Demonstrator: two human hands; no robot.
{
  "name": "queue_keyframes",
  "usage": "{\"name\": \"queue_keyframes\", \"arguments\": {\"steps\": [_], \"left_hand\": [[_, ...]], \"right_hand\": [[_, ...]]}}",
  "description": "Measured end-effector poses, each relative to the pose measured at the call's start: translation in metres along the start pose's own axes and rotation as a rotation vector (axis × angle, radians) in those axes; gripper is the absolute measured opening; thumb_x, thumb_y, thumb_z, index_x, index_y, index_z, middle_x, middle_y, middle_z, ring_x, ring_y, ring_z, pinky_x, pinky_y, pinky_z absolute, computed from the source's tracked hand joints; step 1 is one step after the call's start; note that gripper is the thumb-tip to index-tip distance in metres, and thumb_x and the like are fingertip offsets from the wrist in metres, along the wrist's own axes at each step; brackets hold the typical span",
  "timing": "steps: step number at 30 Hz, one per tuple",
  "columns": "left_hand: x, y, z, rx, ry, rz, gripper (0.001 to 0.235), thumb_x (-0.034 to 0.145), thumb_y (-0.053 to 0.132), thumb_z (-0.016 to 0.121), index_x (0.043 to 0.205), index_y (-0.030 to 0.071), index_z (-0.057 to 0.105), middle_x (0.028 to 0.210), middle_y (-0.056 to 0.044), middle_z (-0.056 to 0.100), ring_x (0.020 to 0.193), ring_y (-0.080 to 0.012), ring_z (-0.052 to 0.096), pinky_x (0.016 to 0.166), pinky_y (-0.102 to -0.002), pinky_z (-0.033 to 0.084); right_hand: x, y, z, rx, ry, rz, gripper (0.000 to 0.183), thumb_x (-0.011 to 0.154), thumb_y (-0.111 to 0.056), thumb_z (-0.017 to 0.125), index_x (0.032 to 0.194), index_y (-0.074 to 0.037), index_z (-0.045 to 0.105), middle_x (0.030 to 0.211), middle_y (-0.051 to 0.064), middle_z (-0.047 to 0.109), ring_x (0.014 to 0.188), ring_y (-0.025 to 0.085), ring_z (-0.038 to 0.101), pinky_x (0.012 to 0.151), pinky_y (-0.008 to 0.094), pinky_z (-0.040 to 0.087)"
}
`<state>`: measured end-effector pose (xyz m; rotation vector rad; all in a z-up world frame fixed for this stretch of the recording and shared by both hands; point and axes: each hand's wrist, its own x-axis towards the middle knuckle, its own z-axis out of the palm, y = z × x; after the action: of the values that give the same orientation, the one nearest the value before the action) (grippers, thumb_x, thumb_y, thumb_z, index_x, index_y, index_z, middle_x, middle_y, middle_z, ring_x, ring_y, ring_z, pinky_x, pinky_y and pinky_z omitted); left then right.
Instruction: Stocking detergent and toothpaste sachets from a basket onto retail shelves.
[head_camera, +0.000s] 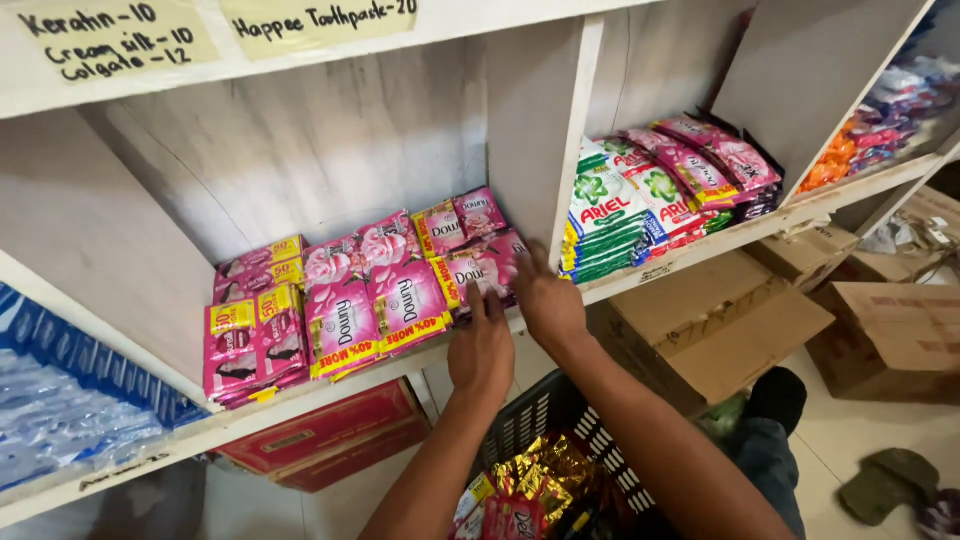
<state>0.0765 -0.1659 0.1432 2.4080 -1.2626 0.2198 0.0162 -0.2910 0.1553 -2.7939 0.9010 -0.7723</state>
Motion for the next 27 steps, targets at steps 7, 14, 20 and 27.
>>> {"name": "queue_keyframes", "arguments": {"steps": [7,14,20,27], "left_hand": [[-0.002,0.0,0.01,0.003,-0.017,-0.025,0.05,0.091,0.012,0.059,0.139,0.003,0.049,0.159,-0.023,0.035,0.062,-0.0374,0.073,0.053,-0.048,0.06],[0.002,0.003,0.0,0.001,-0.075,-0.077,0.065,0.089,0.008,0.059,0.151,0.005,0.039,0.163,-0.026,0.024,0.065,-0.0392,0.074,0.057,-0.048,0.062],[0.006,0.004,0.001,-0.03,-0.111,-0.096,0.068,0.089,0.008,0.059,0.153,0.005,0.037,0.164,-0.027,0.019,0.069,-0.0419,0.075,0.058,-0.049,0.062],[-0.009,-0.001,0.0,-0.086,0.023,0.02,0.069,0.084,0.005,0.062,0.15,0.002,0.042,0.161,-0.03,0.025,0.08,-0.0417,0.074,0.061,-0.045,0.062]], "right_hand": [[-0.001,0.015,0.012,0.059,-0.081,-0.154,0.039,0.097,-0.033,0.061,0.132,-0.015,0.061,0.143,0.014,0.059,0.091,0.037,0.073,0.072,0.051,0.059],[0.013,0.02,0.02,0.032,-0.056,-0.214,0.04,0.096,-0.03,0.062,0.131,-0.012,0.061,0.141,0.016,0.06,0.097,0.036,0.072,0.072,0.049,0.059],[0.017,0.008,0.013,0.035,-0.056,-0.216,0.038,0.096,-0.029,0.061,0.13,-0.012,0.061,0.138,0.014,0.061,0.098,0.035,0.072,0.072,0.049,0.058],[0.009,0.016,0.011,0.011,0.023,-0.305,0.025,0.095,-0.024,0.06,0.116,-0.009,0.064,0.142,0.013,0.061,0.11,0.034,0.072,0.072,0.047,0.059]]}}
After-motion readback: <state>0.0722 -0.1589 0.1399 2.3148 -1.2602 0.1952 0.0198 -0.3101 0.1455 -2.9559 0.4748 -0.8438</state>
